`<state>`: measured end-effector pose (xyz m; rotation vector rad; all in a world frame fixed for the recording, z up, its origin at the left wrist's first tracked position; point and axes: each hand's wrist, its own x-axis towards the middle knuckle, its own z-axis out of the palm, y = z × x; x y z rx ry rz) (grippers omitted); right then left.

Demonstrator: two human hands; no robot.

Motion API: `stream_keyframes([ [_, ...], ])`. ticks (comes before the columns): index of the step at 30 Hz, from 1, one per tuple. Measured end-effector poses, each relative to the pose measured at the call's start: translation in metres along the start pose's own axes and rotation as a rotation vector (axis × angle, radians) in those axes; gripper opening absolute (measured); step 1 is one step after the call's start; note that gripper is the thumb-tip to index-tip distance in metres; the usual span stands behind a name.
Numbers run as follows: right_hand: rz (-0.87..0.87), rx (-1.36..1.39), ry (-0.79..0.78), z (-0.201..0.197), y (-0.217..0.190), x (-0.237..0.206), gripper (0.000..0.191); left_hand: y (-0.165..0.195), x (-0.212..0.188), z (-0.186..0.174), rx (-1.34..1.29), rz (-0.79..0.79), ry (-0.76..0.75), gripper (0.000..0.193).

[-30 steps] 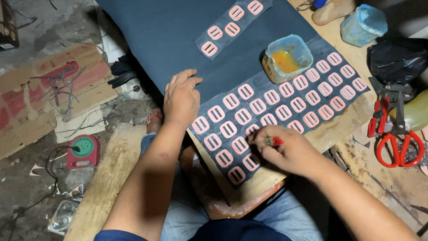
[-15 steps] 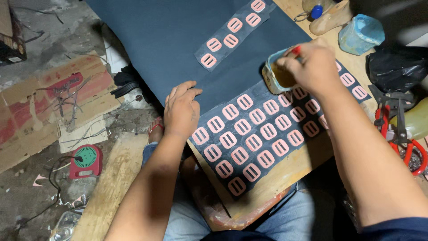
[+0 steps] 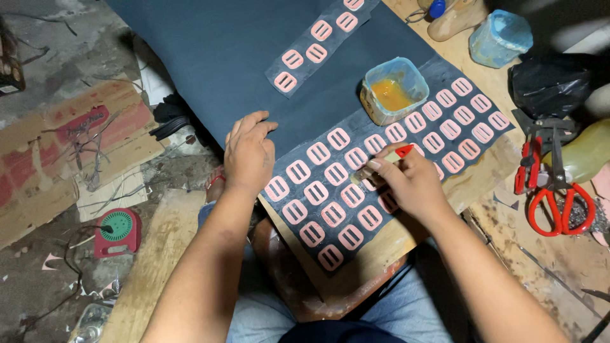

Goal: The person applies yellow glue from a small container onto multiple pink insoles arranged on a dark sheet using a brush. The person works systematically across the insoles, dipping the brush into the glue and spreading it over each insole's surface.

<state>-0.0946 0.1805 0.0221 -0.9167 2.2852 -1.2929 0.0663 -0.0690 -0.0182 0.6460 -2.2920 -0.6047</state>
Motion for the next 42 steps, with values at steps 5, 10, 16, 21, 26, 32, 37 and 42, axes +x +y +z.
stream_keyframes([
  [5,-0.162,-0.079,0.046,-0.007,0.013,-0.011,0.017,-0.001,0.0,0.001,0.004,0.008,0.004,0.032],
  [10,0.009,-0.09,0.226,0.009,0.027,-0.044,0.028,-0.004,-0.001,0.001,-0.003,0.005,-0.016,0.033],
  [16,-0.094,-0.114,0.28,0.028,0.023,-0.059,0.029,-0.003,0.001,0.002,0.005,0.011,-0.001,0.032],
  [21,-0.108,-0.073,0.175,0.013,0.012,-0.04,0.022,-0.005,0.0,0.001,-0.008,0.016,-0.003,0.032],
  [26,-0.021,-0.18,0.046,0.001,0.001,-0.033,0.022,-0.005,0.001,0.0,-0.009,0.001,-0.012,0.032],
  [32,-0.129,-0.234,-0.067,0.006,-0.008,-0.024,0.019,-0.001,0.002,-0.001,-0.008,-0.016,-0.025,0.034],
  [37,-0.184,-0.24,-0.224,-0.008,-0.012,-0.018,0.016,0.0,0.001,-0.002,-0.005,0.001,-0.015,0.033],
  [42,-0.354,0.018,-0.261,-0.015,-0.002,-0.031,0.01,-0.002,0.001,-0.001,-0.014,-0.006,-0.017,0.034],
])
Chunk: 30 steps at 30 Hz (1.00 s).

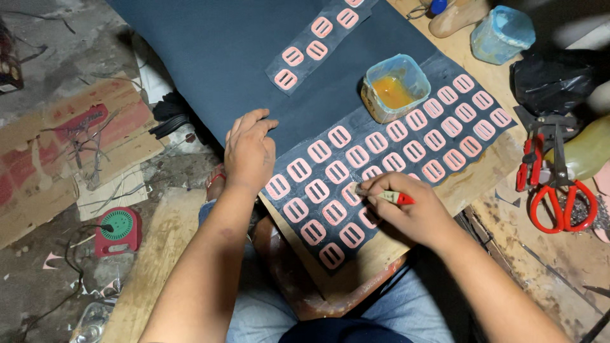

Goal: The person applies yellow glue from a small container onto multiple pink insoles arranged on a dark sheet using a brush. The person works systematically across the insoles, dipping the brush into the glue and spreading it over each insole's surface.

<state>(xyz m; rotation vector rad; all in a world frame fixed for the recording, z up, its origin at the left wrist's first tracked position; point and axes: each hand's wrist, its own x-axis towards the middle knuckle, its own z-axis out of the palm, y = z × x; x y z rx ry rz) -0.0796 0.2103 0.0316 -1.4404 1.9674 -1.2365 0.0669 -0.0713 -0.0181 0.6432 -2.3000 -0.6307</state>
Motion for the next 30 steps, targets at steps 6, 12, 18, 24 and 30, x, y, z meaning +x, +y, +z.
stream_keyframes([
  [6,0.01,-0.112,0.132,0.014,0.002,-0.031,0.01,0.001,0.0,0.003,0.014,0.017,0.005,0.033],
  [12,0.054,-0.069,0.197,0.028,0.003,-0.036,0.016,0.003,0.0,0.003,0.019,0.012,0.0,0.032],
  [18,-0.103,-0.113,0.102,0.016,0.005,-0.024,0.017,0.001,0.0,0.003,0.004,0.021,0.013,0.033],
  [24,-0.158,-0.107,0.127,0.019,0.013,-0.01,0.013,0.0,0.001,0.004,0.008,0.003,0.001,0.032],
  [30,-0.127,0.01,0.243,0.004,0.008,-0.019,0.012,0.001,0.001,0.003,0.01,0.01,0.002,0.033],
])
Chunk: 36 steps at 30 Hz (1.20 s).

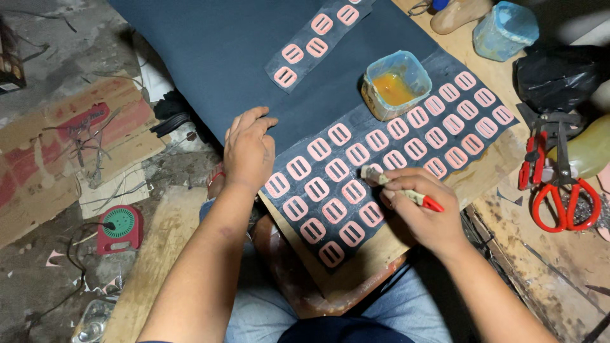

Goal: The person applies yellow glue from a small container onto multiple pink insoles arranged on a dark sheet using a brush. The person works systematically across the insoles, dipping the brush into the glue and spreading it over each insole's surface.

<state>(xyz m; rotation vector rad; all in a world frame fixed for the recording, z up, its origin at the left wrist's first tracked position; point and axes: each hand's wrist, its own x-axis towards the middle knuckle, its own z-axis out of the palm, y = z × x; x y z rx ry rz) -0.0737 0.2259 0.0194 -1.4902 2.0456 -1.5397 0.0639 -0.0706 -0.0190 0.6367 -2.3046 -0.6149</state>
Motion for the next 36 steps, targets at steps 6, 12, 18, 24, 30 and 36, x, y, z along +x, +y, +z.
stream_keyframes([
  [6,0.006,-0.194,-0.166,0.015,-0.008,-0.003,0.013,-0.003,-0.001,0.003,0.005,-0.007,0.007,0.032],
  [12,-0.086,-0.143,-0.058,0.016,-0.002,0.006,0.015,0.0,-0.002,-0.001,0.013,0.017,0.017,0.033],
  [18,0.046,-0.071,0.006,0.025,-0.004,-0.006,0.012,0.001,-0.001,-0.002,0.008,-0.008,-0.008,0.034],
  [24,0.237,-0.094,0.03,0.026,-0.002,0.01,0.014,-0.001,-0.002,-0.002,-0.001,-0.011,-0.001,0.033],
  [30,0.051,-0.266,-0.104,0.041,-0.016,0.019,0.014,-0.001,-0.001,-0.002,0.006,-0.011,0.004,0.033],
  [36,-0.045,-0.22,-0.252,0.026,-0.028,0.003,0.016,-0.003,-0.005,0.0,-0.005,-0.009,0.013,0.033],
])
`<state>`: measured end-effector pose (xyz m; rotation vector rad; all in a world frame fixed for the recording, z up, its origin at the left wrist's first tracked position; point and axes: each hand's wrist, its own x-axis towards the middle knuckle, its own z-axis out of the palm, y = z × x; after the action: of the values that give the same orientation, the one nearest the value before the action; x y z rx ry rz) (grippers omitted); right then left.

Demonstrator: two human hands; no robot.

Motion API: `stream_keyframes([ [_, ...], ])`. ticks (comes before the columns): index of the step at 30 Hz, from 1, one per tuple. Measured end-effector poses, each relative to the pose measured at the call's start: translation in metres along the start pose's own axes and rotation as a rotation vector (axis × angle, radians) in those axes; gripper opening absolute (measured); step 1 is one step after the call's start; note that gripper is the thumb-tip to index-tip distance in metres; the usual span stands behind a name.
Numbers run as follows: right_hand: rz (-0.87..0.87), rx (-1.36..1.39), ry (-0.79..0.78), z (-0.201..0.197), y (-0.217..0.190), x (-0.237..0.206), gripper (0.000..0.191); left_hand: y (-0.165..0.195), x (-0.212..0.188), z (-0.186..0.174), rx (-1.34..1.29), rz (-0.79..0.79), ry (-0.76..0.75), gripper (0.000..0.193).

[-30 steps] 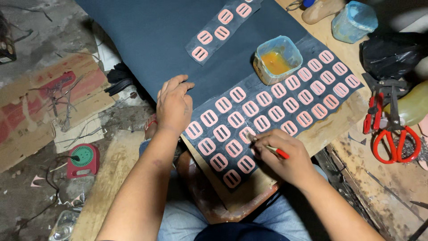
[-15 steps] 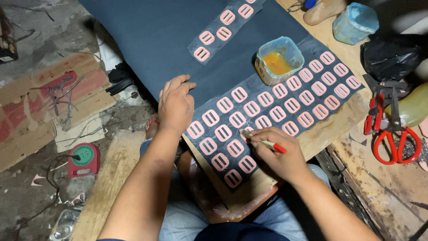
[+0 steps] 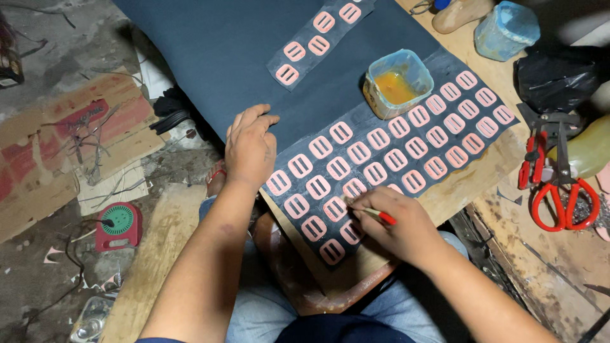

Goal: The person applies yellow glue from a small container onto multiple pink insoles arranged on a dark sheet using a brush. The person works systematically across the insoles, dipping the brush into the glue and spreading it over each insole's surface.

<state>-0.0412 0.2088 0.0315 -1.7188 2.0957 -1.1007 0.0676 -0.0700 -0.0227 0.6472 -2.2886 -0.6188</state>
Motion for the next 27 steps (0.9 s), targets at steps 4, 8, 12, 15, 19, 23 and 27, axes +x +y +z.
stream_keyframes([
  [4,0.19,-0.007,0.0,-0.015,0.004,-0.009,0.009,-0.002,0.0,0.0,0.001,-0.007,-0.006,0.033],
  [8,0.125,-0.07,0.187,-0.005,0.003,-0.003,0.011,-0.003,0.001,-0.001,0.008,-0.009,-0.019,0.033],
  [12,0.242,0.156,0.169,0.025,-0.005,0.013,0.012,-0.003,0.001,0.001,0.009,-0.003,-0.009,0.032],
  [15,0.298,0.125,0.082,0.041,-0.015,0.015,0.012,-0.005,0.002,0.0,0.006,-0.005,-0.013,0.033],
  [19,0.263,0.102,-0.049,0.04,-0.017,0.016,0.014,-0.006,0.001,-0.001,-0.003,0.001,-0.013,0.033],
  [23,0.103,0.024,0.074,0.039,-0.016,0.015,0.015,-0.007,0.0,-0.001,-0.001,0.015,-0.003,0.033],
  [27,0.073,0.159,0.032,0.041,-0.025,0.001,0.018,-0.008,-0.001,0.0,0.003,0.012,-0.007,0.033],
])
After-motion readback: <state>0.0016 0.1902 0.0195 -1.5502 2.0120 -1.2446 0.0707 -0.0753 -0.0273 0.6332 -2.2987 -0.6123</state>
